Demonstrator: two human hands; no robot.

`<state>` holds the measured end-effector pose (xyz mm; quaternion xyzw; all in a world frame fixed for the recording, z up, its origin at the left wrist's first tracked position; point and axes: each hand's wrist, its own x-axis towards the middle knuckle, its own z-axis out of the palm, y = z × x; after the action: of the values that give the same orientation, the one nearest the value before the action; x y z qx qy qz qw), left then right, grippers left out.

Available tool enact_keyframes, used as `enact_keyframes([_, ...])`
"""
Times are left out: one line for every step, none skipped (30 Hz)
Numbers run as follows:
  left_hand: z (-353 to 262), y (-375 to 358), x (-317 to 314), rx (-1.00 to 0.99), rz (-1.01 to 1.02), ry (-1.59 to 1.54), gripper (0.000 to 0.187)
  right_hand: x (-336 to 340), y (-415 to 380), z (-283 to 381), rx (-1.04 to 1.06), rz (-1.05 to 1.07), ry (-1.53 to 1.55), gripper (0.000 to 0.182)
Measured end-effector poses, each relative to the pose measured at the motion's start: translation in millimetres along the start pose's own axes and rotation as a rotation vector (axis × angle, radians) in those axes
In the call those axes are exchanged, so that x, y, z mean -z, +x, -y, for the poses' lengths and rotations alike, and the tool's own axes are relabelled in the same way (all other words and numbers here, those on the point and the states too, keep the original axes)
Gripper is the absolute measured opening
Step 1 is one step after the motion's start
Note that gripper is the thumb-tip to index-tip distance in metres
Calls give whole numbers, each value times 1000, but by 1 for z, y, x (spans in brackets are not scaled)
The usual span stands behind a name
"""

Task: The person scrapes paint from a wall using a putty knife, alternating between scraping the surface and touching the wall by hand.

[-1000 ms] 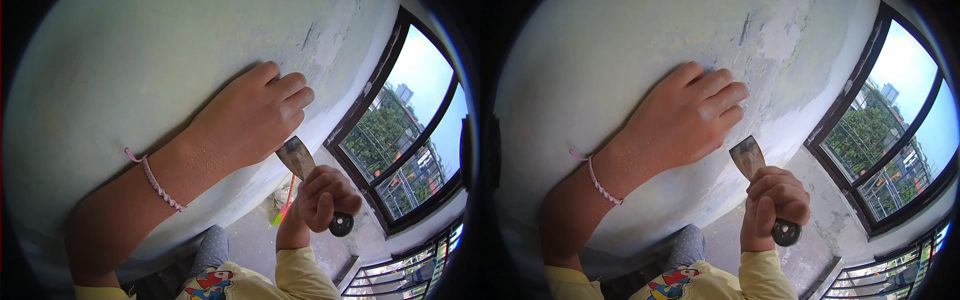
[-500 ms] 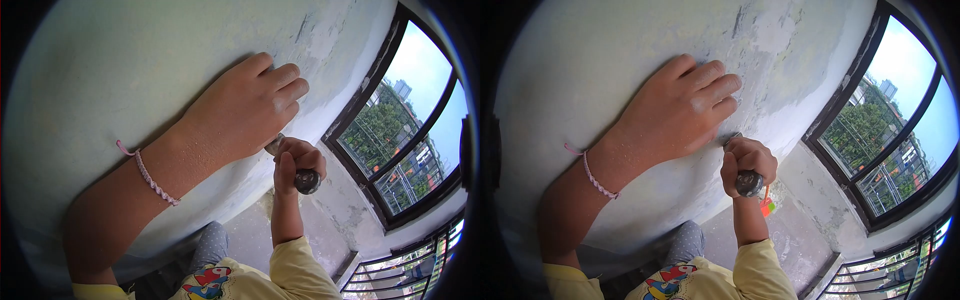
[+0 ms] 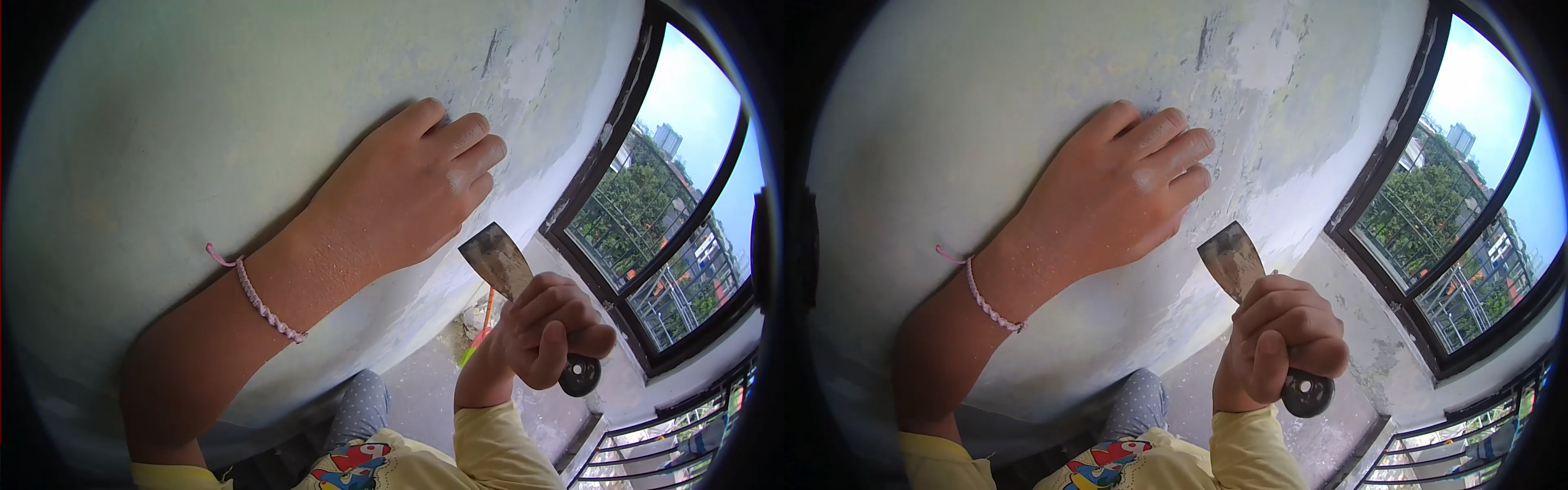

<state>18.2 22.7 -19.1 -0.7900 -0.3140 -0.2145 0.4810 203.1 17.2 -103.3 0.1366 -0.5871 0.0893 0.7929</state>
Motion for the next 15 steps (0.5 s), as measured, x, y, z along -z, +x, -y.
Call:
enact_keyframes([-1, 0, 1, 5, -4, -25, 13, 0, -3, -1, -10, -16, 39, 34])
enact_keyframes([-1, -1, 0, 8, -2, -29, 13, -1, -7, -7, -18, -29, 79, 35])
enact_keyframes([-1, -1, 0, 4, 3, -16, 14, 7, -30, -35, -121, -4, -45, 35])
enact_keyframes([-1, -1, 0, -4, 6, -2, 15, 15, -51, -59, -219, 19, -170, 35])
enact_keyframes([-1, -1, 0, -5, 1, -1, 15, 18, -48, -56, -221, 15, -86, 35])
enact_keyframes([0, 0, 0, 0, 1, 3, 15, 19, -41, -54, -213, 18, -79, 35])
enact_keyframes([-1, 0, 0, 1, 9, -7, 15, 18, -33, -46, -183, 9, -27, 34])
enact_keyframes([-3, -1, 0, -2, 9, -12, 15, 15, -25, -37, -153, 1, 23, 34])
enact_keyframes([-2, -1, 0, -3, 5, -13, 15, 8, -17, -27, -75, -23, 36, 32])
enact_keyframes([-1, -1, 0, -1, 0, -12, 15, 12, -12, -20, -25, 1, 40, 32])
enact_keyframes([0, -1, 0, 5, -2, -13, 15, 11, -15, -19, -39, -2, 61, 32])
enact_keyframes([1, -1, 0, 3, -10, -2, 15, 9, -18, -20, -54, -6, 83, 32])
enact_keyframes([0, -2, 1, -2, -18, 6, 15, 13, -36, -39, -116, 3, 29, 33])
enact_keyframes([-1, -3, 0, -2, -19, 2, 15, 18, -52, -56, -176, 8, -28, 33])
enact_keyframes([-1, -3, 1, 2, -29, -3, 16, 24, -49, -54, -224, 14, -24, 33])
